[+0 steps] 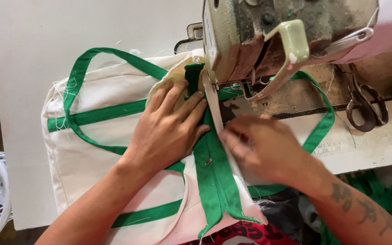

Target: Attaching a green zipper to a white tote bag using an industrial sewing machine and scissors.

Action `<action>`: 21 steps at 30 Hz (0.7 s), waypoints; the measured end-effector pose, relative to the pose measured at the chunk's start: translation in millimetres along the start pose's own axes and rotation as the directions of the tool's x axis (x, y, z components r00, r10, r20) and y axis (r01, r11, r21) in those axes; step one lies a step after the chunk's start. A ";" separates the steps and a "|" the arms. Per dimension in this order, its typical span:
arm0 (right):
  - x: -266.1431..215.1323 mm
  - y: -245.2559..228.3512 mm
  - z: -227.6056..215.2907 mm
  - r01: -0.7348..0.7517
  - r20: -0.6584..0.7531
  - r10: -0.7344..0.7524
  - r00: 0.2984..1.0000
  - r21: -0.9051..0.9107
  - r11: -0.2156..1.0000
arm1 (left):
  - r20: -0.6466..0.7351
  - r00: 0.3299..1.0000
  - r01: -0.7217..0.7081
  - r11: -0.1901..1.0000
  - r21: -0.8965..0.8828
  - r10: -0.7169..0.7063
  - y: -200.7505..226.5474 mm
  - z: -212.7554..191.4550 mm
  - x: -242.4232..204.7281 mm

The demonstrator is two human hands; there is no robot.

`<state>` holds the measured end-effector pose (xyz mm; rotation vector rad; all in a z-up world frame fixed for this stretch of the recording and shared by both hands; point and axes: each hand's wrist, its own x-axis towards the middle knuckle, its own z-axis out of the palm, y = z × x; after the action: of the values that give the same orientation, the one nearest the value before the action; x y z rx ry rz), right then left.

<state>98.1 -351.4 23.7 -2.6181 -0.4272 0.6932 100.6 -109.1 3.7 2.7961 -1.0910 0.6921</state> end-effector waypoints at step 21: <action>35.2 53.7 30.2 0.522 -0.478 -0.586 0.654 -0.277 0.807 | -0.056 0.997 0.046 0.967 -0.252 -0.062 -10.1 16.3 -11.3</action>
<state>121.5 -376.0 -38.6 -2.4133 -1.0434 -0.2972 106.2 -97.9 -14.8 2.5621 -1.0085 0.5867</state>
